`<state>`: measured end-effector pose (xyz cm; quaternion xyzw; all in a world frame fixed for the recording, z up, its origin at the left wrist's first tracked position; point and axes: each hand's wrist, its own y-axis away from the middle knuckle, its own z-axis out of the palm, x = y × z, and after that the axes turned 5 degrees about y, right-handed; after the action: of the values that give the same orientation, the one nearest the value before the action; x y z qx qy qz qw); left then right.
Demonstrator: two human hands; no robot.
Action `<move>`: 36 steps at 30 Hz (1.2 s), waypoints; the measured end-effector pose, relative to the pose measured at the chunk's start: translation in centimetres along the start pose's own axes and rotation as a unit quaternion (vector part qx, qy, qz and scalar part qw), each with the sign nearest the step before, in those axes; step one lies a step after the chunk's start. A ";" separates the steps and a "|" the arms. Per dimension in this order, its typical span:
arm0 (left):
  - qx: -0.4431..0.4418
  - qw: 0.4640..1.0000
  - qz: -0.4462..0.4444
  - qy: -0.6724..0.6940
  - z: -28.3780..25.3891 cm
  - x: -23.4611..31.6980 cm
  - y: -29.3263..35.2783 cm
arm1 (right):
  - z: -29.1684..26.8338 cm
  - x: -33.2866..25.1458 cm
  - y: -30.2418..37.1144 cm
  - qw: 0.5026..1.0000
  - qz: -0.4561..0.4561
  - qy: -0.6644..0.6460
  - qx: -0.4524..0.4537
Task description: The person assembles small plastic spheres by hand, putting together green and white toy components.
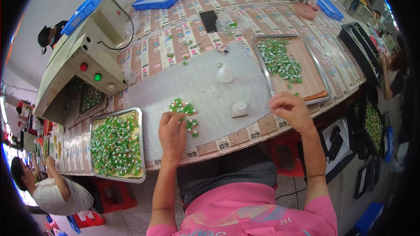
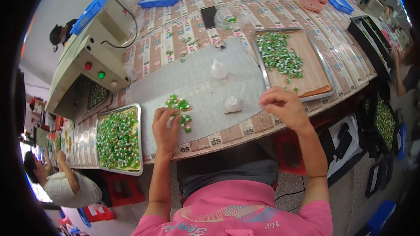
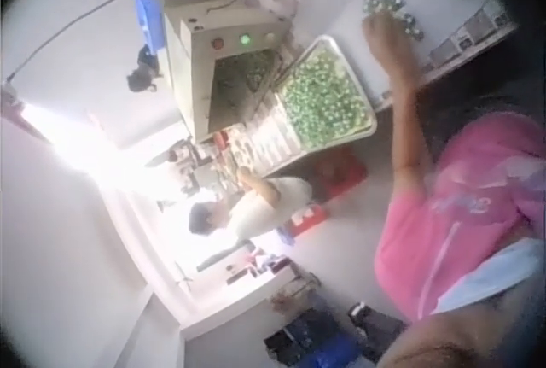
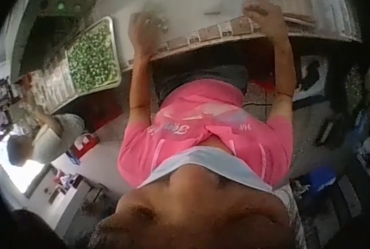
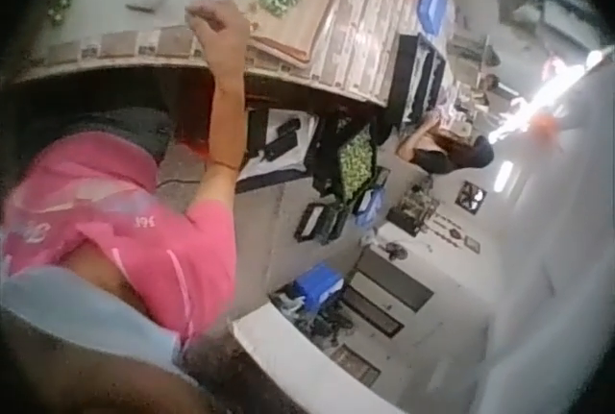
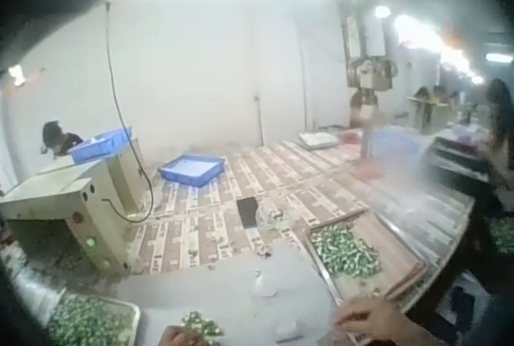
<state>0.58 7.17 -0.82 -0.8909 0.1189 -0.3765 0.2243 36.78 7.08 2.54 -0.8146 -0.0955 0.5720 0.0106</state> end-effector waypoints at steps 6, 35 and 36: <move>0.024 0.963 -0.110 0.245 -1.3 1.9 2.7 | 2.4 -1.6 -0.9 0.984 0.020 -0.149 -0.092; -0.079 0.675 -0.381 0.627 -0.3 5.3 7.3 | 8.2 -3.5 -3.1 0.941 -0.189 0.281 0.000; -0.081 0.670 -0.377 0.634 -0.1 5.3 7.3 | 8.3 -3.6 -3.0 0.947 -0.182 0.265 0.007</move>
<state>3.87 -1.24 -1.06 -0.4210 -0.0838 -0.8924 -0.1389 27.46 8.63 3.44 -0.9054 -0.2317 0.3249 0.1452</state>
